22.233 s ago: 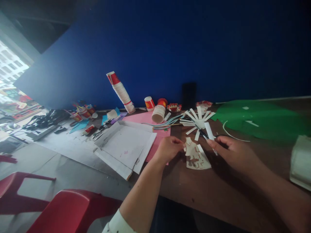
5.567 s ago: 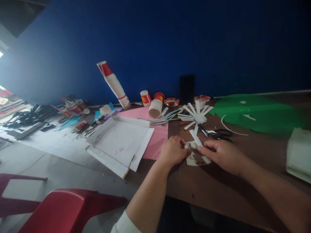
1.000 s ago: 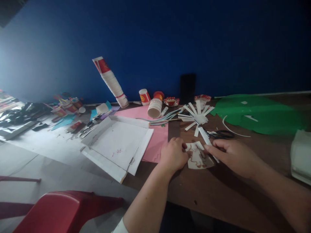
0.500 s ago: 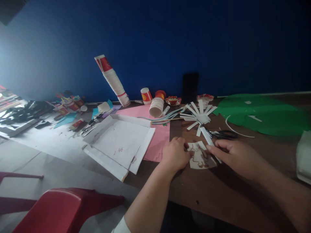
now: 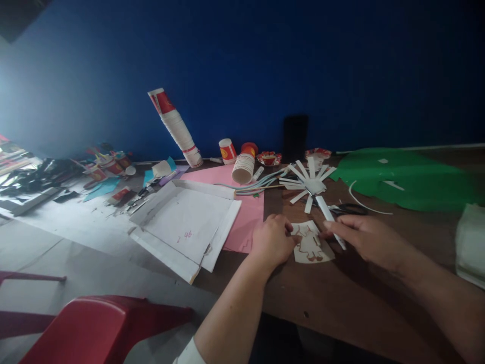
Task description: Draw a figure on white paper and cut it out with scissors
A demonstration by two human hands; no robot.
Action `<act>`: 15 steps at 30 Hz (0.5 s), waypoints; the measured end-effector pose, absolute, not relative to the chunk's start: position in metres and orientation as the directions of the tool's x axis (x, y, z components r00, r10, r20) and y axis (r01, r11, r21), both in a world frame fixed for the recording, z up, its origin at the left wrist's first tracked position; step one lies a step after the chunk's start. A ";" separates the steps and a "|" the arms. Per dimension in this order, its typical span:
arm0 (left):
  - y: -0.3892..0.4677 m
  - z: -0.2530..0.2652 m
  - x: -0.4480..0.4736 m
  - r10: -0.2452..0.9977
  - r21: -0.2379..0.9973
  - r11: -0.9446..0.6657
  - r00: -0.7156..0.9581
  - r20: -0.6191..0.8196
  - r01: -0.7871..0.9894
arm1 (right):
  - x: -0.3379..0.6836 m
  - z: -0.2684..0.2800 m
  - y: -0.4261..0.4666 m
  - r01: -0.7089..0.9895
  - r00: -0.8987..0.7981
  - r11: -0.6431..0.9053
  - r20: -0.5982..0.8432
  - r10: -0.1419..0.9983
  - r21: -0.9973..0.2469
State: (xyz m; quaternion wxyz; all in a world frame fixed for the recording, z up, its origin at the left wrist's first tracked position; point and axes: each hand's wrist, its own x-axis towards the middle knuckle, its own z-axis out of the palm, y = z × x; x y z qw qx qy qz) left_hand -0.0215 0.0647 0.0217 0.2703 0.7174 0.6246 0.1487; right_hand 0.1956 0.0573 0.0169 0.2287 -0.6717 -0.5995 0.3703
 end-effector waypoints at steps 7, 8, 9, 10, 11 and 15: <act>0.065 0.021 -0.021 0.978 0.577 -0.064 0.167 -0.126 0.814 | 0.199 0.012 0.060 0.500 0.038 -0.283 -0.306 0.951 -0.819; 0.066 0.022 -0.021 0.978 0.578 -0.065 0.168 -0.127 0.814 | 0.199 0.012 0.060 0.508 0.038 -0.280 -0.303 0.952 -0.815; 0.066 0.022 -0.021 0.977 0.578 -0.066 0.170 -0.128 0.814 | 0.199 0.012 0.059 0.521 0.035 -0.273 -0.299 0.954 -0.809; 0.066 0.022 -0.021 0.977 0.577 -0.063 0.168 -0.130 0.814 | 0.199 0.013 0.059 0.536 0.029 -0.266 -0.298 0.954 -0.801; 0.065 0.023 -0.021 0.977 0.577 -0.060 0.166 -0.132 0.814 | 0.198 0.014 0.058 0.554 0.025 -0.261 -0.298 0.954 -0.790; 0.065 0.024 -0.021 0.977 0.579 -0.049 0.159 -0.140 0.813 | 0.195 0.019 0.056 0.630 0.015 -0.237 -0.293 0.956 -0.740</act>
